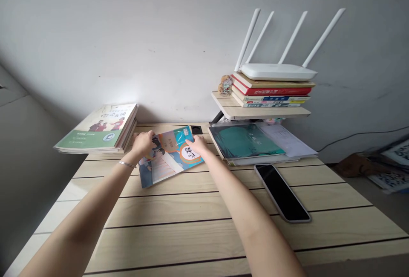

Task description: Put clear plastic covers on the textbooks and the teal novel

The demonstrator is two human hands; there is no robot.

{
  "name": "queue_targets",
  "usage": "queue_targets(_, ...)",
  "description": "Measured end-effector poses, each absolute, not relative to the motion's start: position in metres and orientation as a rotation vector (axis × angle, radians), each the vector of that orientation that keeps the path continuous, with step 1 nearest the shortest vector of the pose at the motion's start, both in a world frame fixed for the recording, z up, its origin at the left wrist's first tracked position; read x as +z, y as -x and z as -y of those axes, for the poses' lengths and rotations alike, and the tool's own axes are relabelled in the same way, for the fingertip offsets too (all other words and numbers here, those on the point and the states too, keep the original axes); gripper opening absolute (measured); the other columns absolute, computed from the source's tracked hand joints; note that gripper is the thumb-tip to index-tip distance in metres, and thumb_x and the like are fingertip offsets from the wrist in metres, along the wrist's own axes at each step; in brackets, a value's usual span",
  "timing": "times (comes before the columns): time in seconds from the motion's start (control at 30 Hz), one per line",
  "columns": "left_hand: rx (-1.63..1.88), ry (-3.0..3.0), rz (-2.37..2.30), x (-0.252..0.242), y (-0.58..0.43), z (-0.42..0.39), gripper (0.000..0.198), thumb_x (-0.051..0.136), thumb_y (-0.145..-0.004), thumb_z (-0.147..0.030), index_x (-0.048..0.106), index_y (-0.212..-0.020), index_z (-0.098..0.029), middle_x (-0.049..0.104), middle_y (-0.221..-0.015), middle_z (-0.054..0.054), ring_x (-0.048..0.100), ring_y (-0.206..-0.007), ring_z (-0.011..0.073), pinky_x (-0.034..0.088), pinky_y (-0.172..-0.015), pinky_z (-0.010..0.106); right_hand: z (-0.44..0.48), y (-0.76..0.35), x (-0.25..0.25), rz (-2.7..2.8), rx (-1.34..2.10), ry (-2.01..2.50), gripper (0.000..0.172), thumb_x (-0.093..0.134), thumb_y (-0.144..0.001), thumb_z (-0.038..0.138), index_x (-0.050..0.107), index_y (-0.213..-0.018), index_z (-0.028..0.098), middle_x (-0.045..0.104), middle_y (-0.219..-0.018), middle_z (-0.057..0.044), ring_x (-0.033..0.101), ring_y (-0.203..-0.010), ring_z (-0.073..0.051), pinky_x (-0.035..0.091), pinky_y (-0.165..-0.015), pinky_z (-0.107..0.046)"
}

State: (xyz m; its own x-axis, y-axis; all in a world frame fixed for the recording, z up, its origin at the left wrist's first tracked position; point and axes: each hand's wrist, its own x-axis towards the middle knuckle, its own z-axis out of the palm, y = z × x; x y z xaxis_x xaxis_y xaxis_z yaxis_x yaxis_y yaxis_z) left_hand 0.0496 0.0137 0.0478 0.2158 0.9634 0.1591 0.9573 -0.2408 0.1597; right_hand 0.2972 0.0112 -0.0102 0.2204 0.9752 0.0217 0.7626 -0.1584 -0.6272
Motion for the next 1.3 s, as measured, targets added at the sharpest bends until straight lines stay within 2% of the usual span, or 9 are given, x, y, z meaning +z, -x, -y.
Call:
queue_targets(0.13, 0.410, -2.478, -1.912, 0.046, -0.056, -0.030, 0.033, 0.054, -0.073, -0.009, 0.063, -0.104, -0.014, 0.070, -0.095, 0.014, 0.060, -0.100, 0.0305, 0.035, -0.093, 0.045, -0.004, -0.298, -0.006, 1.541, 0.509, 2.100, 0.031, 0.056, -0.082, 0.046, 0.063, -0.085, 0.016, 0.067, -0.081, -0.007, 0.062, -0.072, -0.019, 0.039, -0.055, -0.025)
queue_targets(0.27, 0.511, -2.516, -1.901, 0.040, -0.061, -0.026, 0.041, 0.049, -0.076, -0.006, 0.061, -0.114, -0.016, 0.062, -0.119, 0.014, 0.054, -0.113, 0.0292, 0.030, -0.100, 0.049, 0.005, -0.294, 0.000, 1.523, 0.481, 2.212, 0.031, 0.055, -0.083, 0.045, 0.062, -0.073, 0.017, 0.066, -0.072, -0.009, 0.062, -0.068, -0.022, 0.037, -0.053, -0.027)
queue_targets(0.43, 0.698, -2.699, -1.444, 0.033, -0.044, 0.023, 0.027, 0.046, -0.087, -0.015, 0.070, -0.096, -0.022, 0.062, -0.118, 0.008, 0.058, -0.106, 0.0232, 0.044, -0.092, 0.038, 0.017, -0.293, 0.007, 1.586, 0.273, 2.265, 0.028, 0.055, -0.086, 0.039, 0.063, -0.093, 0.014, 0.063, -0.106, -0.017, 0.061, -0.093, -0.026, 0.041, -0.066, -0.029)
queue_targets(0.5, 0.750, -2.740, -1.273, 0.026, -0.030, 0.051, 0.024, 0.048, -0.088, -0.018, 0.071, -0.091, -0.021, 0.065, -0.111, 0.008, 0.060, -0.102, 0.0224, 0.048, -0.089, 0.036, 0.024, -0.295, 0.009, 1.645, 0.133, 2.252, 0.027, 0.053, -0.087, 0.035, 0.063, -0.097, 0.013, 0.062, -0.110, -0.018, 0.060, -0.095, -0.026, 0.042, -0.070, -0.031)
queue_targets(0.6, 0.790, -2.668, -1.282, 0.011, -0.010, 0.084, 0.021, 0.051, -0.087, -0.019, 0.072, -0.088, -0.021, 0.068, -0.104, 0.008, 0.062, -0.096, 0.0212, 0.051, -0.084, 0.033, 0.041, -0.291, 0.009, 1.708, -0.055, 2.046, 0.019, 0.052, -0.087, 0.028, 0.065, -0.092, 0.014, 0.064, -0.101, -0.015, 0.059, -0.093, -0.025, 0.043, -0.077, -0.033)
queue_targets(0.73, 0.823, -2.607, -1.357, -0.006, 0.000, 0.099, 0.017, 0.057, -0.083, -0.017, 0.073, -0.088, -0.021, 0.068, -0.103, 0.008, 0.061, -0.097, 0.0212, 0.052, -0.085, 0.033, 0.077, -0.253, 0.001, 1.956, -0.012, 1.457, 0.014, 0.057, -0.085, 0.025, 0.069, -0.079, 0.021, 0.065, -0.087, -0.006, 0.058, -0.088, -0.020, 0.043, -0.084, -0.032)
queue_targets(0.83, 0.788, -2.652, -1.418, -0.011, 0.000, 0.097, 0.015, 0.061, -0.082, -0.019, 0.073, -0.089, -0.023, 0.069, -0.100, 0.007, 0.060, -0.094, 0.0224, 0.051, -0.085, 0.037, 0.100, -0.214, -0.006, 2.088, 0.037, 1.245, 0.009, 0.065, -0.081, 0.027, 0.072, -0.086, 0.023, 0.067, -0.089, -0.004, 0.056, -0.088, -0.019, 0.044, -0.081, -0.032)
queue_targets(1.03, 0.830, -2.779, -1.340, -0.019, 0.002, 0.094, 0.017, 0.056, -0.086, -0.019, 0.072, -0.089, -0.023, 0.068, -0.103, 0.007, 0.058, -0.097, 0.0214, 0.052, -0.084, 0.034, 0.108, -0.179, -0.013, 2.189, 0.020, 1.215, 0.010, 0.063, -0.084, 0.026, 0.074, -0.085, 0.025, 0.069, -0.092, -0.004, 0.056, -0.090, -0.020, 0.044, -0.079, -0.034)
queue_targets(1.3, 0.815, -2.872, -1.306, -0.025, 0.009, 0.086, 0.022, 0.050, -0.089, -0.019, 0.071, -0.096, -0.022, 0.069, -0.105, 0.007, 0.058, -0.097, 0.0212, 0.053, -0.083, 0.034, 0.102, -0.222, -0.019, 2.140, -0.022, 1.294, 0.008, 0.069, -0.079, 0.021, 0.075, -0.079, 0.026, 0.071, -0.091, -0.003, 0.058, -0.089, -0.021, 0.041, -0.079, -0.036)
